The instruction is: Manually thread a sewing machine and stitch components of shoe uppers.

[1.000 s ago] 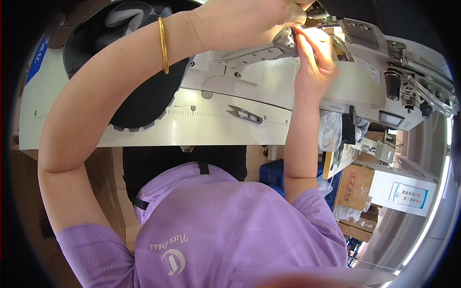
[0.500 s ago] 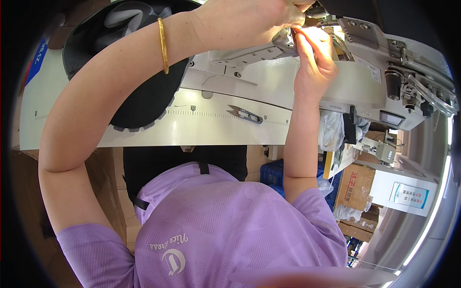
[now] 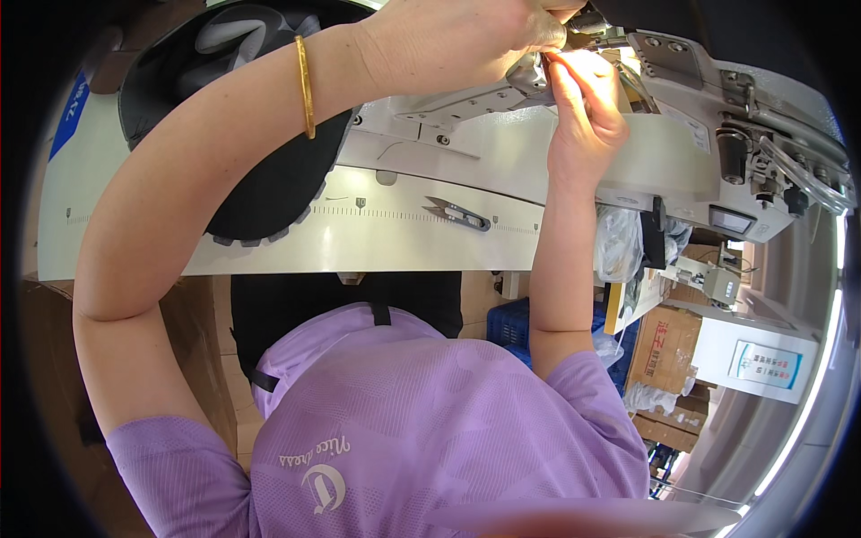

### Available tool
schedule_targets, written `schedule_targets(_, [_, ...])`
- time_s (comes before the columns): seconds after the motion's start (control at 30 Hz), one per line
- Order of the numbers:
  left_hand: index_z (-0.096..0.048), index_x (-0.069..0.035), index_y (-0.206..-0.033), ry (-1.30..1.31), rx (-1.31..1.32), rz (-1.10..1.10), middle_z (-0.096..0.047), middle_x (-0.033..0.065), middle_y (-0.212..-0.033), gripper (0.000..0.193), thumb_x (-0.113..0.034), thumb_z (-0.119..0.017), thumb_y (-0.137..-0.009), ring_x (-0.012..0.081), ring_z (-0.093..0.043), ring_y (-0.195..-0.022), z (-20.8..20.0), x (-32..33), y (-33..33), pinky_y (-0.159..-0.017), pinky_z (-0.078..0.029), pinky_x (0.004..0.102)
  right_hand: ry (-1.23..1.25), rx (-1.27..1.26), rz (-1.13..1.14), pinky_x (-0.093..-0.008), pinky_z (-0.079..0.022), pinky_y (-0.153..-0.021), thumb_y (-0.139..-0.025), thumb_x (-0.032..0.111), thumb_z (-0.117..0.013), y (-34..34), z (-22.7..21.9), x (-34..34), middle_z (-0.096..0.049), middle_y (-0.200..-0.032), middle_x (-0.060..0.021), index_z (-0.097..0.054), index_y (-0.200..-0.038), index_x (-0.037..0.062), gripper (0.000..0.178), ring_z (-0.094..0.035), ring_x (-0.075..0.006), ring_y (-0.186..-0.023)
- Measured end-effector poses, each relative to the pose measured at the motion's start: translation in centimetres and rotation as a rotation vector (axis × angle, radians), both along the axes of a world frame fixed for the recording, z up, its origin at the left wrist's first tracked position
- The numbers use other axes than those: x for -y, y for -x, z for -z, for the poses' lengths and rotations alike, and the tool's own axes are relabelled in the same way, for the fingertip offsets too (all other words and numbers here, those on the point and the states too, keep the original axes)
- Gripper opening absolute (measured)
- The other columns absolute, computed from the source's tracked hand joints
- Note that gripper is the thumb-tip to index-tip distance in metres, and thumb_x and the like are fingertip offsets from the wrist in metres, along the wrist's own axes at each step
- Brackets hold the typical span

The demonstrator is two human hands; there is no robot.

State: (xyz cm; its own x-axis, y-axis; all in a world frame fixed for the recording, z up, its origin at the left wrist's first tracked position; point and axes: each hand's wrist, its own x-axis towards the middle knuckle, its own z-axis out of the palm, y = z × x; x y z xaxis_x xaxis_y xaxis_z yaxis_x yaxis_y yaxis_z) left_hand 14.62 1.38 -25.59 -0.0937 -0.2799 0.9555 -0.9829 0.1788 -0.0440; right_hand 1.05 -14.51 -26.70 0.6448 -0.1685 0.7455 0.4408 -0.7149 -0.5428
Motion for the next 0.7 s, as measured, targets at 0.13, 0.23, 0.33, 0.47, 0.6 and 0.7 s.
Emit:
schedule_targets(0.13, [-0.065, -0.001, -0.074, 0.008, 0.001, -0.017, -0.059, 0.0094, -0.088, 0.007, -0.008, -0.066, -0.072, 0.025, -0.06, -0.085, -0.13, -0.01, 0.11, -0.082, -0.046, 0.038, 0.01, -0.008, 0.012, -0.0247, -0.051, -0.08, -0.089, -0.008, -0.064, -0.01, -0.04, -0.08, -0.064, -0.106, -0.0095, -0.072, -0.102, -0.0051, 0.016, -0.062, -0.0144, -0.092])
schedule_targets(0.23, [-0.065, -0.001, -0.074, -0.064, -0.037, -0.023, -0.059, 0.0093, -0.089, 0.008, -0.008, -0.066, -0.072, 0.0247, -0.06, -0.086, -0.42, -0.41, 0.41, -0.082, -0.046, 0.0377, -0.004, -0.004, 0.009, -0.0248, -0.052, -0.081, -0.089, -0.009, -0.064, 0.02, 0.02, -0.03, -0.063, -0.106, -0.0095, -0.072, -0.102, -0.0051, 0.016, -0.061, -0.0146, -0.093])
schedule_targets(0.33, [-0.065, -0.001, -0.074, -0.068, -0.033, -0.029, -0.059, 0.0091, -0.089, 0.008, -0.008, -0.066, -0.072, 0.0245, -0.06, -0.086, -0.43, -0.4, 0.46, -0.081, -0.046, 0.0376, -0.007, -0.003, 0.001, -0.025, -0.052, -0.082, -0.089, -0.009, -0.064, 0.01, 0.11, 0.16, -0.063, -0.106, -0.0095, -0.072, -0.102, -0.0051, 0.016, -0.061, -0.0149, -0.095])
schedule_targets(0.47, [-0.065, -0.001, -0.074, -0.008, 0.01, -0.013, -0.058, 0.009, -0.089, 0.007, -0.008, -0.066, -0.072, 0.0243, -0.06, -0.086, 0.02, -0.13, 0.03, -0.08, -0.045, 0.0377, 0.001, -0.009, 0.014, -0.0252, -0.053, -0.083, -0.089, -0.009, -0.064, -0.02, 0.08, 0.08, -0.063, -0.106, -0.0095, -0.072, -0.102, -0.0053, 0.016, -0.061, -0.0151, -0.095])
schedule_targets(0.6, [-0.064, -0.001, -0.073, -0.012, 0.008, -0.009, -0.058, 0.0091, -0.089, 0.007, -0.008, -0.066, -0.072, 0.0243, -0.06, -0.086, 0.02, -0.17, 0.07, -0.08, -0.045, 0.0379, -0.031, -0.003, 0.002, -0.0252, -0.053, -0.082, -0.089, -0.009, -0.064, 0.01, 0.04, -0.14, -0.063, -0.106, -0.0096, -0.072, -0.102, -0.0053, 0.016, -0.062, -0.0152, -0.095])
schedule_targets(0.7, [-0.063, -0.002, -0.073, -0.004, 0.01, -0.01, -0.058, 0.0093, -0.089, 0.007, -0.008, -0.066, -0.072, 0.0246, -0.059, -0.086, 0.01, -0.11, 0.05, -0.08, -0.045, 0.0379, -0.008, -0.003, 0.009, -0.025, -0.054, -0.081, -0.089, -0.009, -0.064, -0.01, 0.06, 0.03, -0.063, -0.105, -0.0097, -0.072, -0.102, -0.0054, 0.016, -0.062, -0.0151, -0.094])
